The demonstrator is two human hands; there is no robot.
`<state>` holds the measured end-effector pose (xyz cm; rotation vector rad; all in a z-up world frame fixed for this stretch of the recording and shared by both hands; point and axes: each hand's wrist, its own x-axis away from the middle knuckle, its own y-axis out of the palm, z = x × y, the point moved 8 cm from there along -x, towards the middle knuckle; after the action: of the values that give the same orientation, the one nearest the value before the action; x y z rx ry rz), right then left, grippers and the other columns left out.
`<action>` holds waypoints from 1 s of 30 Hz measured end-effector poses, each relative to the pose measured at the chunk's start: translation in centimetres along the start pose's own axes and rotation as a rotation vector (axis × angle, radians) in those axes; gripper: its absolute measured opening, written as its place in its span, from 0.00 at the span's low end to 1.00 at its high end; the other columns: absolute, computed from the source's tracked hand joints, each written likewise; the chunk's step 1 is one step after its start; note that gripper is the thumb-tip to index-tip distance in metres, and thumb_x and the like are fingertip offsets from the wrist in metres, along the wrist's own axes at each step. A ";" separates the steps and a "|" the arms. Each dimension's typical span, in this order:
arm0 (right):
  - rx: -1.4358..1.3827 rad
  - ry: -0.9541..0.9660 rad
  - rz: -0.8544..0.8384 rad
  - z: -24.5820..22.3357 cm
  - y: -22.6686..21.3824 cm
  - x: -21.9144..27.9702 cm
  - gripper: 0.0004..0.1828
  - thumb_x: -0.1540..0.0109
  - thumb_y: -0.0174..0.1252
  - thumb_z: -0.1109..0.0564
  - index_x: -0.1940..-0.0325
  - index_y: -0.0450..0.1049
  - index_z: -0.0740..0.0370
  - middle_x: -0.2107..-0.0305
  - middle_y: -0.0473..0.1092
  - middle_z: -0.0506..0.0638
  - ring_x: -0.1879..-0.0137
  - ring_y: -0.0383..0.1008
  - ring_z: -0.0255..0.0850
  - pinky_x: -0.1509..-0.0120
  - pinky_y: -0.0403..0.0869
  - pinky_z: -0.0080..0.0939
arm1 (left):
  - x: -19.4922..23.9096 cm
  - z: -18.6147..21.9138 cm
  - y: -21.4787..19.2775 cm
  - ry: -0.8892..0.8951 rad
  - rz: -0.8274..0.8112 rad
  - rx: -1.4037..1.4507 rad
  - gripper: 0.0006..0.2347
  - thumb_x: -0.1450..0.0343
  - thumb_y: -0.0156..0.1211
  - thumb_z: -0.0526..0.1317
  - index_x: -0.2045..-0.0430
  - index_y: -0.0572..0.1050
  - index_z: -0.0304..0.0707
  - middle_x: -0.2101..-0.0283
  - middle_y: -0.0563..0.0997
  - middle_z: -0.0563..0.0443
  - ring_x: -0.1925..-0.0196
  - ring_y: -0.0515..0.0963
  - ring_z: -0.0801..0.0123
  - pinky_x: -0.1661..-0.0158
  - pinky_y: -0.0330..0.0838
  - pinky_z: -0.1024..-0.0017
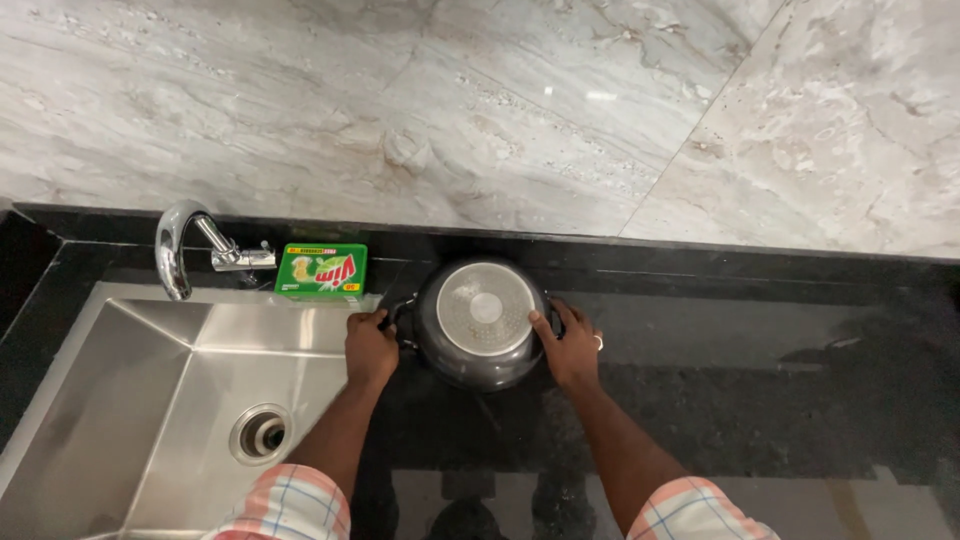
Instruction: The person opens a drawer and removes several pots and pans, placing them on the kitchen countertop. They then stack the pans together and arrange the pots on the counter next to the sink.
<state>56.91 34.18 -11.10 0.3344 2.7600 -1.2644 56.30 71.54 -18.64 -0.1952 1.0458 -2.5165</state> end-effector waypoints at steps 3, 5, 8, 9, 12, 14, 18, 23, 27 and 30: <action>-0.014 0.010 -0.024 -1.3 -1.0 0.0 0.36 0.39 0.57 0.31 0.38 0.75 0.58 0.42 0.71 0.61 0.36 0.69 0.58 0.29 0.60 0.59 | 0.1 0.0 0.3 0.007 0.043 -0.029 0.17 0.30 0.65 0.41 0.47 0.77 0.37 0.45 0.74 0.35 0.46 0.78 0.40 0.45 0.72 0.53; -0.022 0.015 -0.007 -2.3 -2.0 0.3 0.35 0.38 0.56 0.31 0.38 0.75 0.58 0.42 0.71 0.60 0.36 0.69 0.58 0.29 0.61 0.58 | 1.7 2.7 -1.9 0.000 0.090 -0.013 0.20 0.30 0.65 0.42 0.44 0.74 0.35 0.44 0.73 0.33 0.46 0.76 0.38 0.46 0.72 0.52; -0.034 0.031 0.044 -2.3 -3.4 0.5 0.33 0.37 0.56 0.33 0.39 0.74 0.60 0.43 0.72 0.61 0.37 0.68 0.60 0.30 0.63 0.57 | 4.0 6.6 -4.6 -0.017 0.149 0.003 0.25 0.31 0.67 0.43 0.41 0.69 0.33 0.44 0.71 0.31 0.45 0.74 0.36 0.47 0.71 0.50; -0.041 0.040 0.075 -2.1 -3.8 0.6 0.32 0.36 0.56 0.35 0.39 0.74 0.61 0.43 0.72 0.61 0.37 0.68 0.61 0.31 0.64 0.57 | 4.6 7.7 -5.5 -0.029 0.165 0.002 0.26 0.32 0.68 0.44 0.41 0.67 0.32 0.44 0.71 0.30 0.44 0.72 0.35 0.48 0.70 0.49; -0.040 0.041 0.122 -1.5 -4.9 0.9 0.32 0.35 0.56 0.35 0.40 0.73 0.63 0.43 0.71 0.61 0.36 0.67 0.61 0.31 0.63 0.58 | 5.7 9.2 -5.8 0.064 0.232 0.063 0.25 0.31 0.66 0.43 0.40 0.68 0.32 0.45 0.73 0.35 0.43 0.73 0.41 0.44 0.69 0.50; -0.028 0.042 0.134 -1.2 -6.0 1.5 0.32 0.35 0.56 0.35 0.39 0.73 0.62 0.42 0.70 0.61 0.35 0.66 0.61 0.30 0.63 0.58 | 6.9 11.2 -6.5 0.144 0.275 0.074 0.23 0.30 0.67 0.42 0.43 0.70 0.32 0.47 0.74 0.36 0.43 0.72 0.41 0.45 0.68 0.51; 0.005 0.065 0.142 -0.7 -9.0 2.9 0.31 0.34 0.55 0.36 0.38 0.71 0.61 0.40 0.68 0.61 0.33 0.63 0.62 0.30 0.62 0.59 | 9.1 15.2 -6.9 0.302 0.346 0.160 0.18 0.30 0.66 0.39 0.47 0.72 0.35 0.50 0.75 0.41 0.48 0.73 0.48 0.46 0.68 0.53; 0.034 0.145 0.145 0.2 -13.9 6.0 0.31 0.34 0.54 0.36 0.37 0.71 0.59 0.40 0.67 0.60 0.32 0.62 0.60 0.30 0.61 0.60 | 12.5 19.3 -5.3 0.368 0.280 0.258 0.15 0.30 0.66 0.36 0.51 0.73 0.36 0.51 0.74 0.44 0.50 0.73 0.52 0.48 0.69 0.55; 0.066 0.159 0.180 2.7 -16.8 8.6 0.29 0.34 0.55 0.37 0.39 0.72 0.60 0.42 0.68 0.60 0.34 0.63 0.60 0.32 0.63 0.60 | 16.2 22.2 -3.4 0.365 0.183 0.287 0.14 0.32 0.64 0.33 0.52 0.74 0.37 0.51 0.74 0.46 0.52 0.74 0.56 0.50 0.69 0.57; 0.067 0.137 0.245 4.9 -19.2 10.7 0.27 0.34 0.56 0.38 0.40 0.73 0.59 0.43 0.70 0.59 0.36 0.66 0.59 0.32 0.65 0.58 | 19.3 23.9 -1.8 0.398 0.137 0.362 0.09 0.27 0.64 0.36 0.55 0.75 0.37 0.52 0.74 0.48 0.56 0.76 0.61 0.53 0.72 0.61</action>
<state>41.97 20.01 -1.94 0.7661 2.6826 -1.3160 44.88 49.13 -0.97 0.4805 0.6837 -2.6186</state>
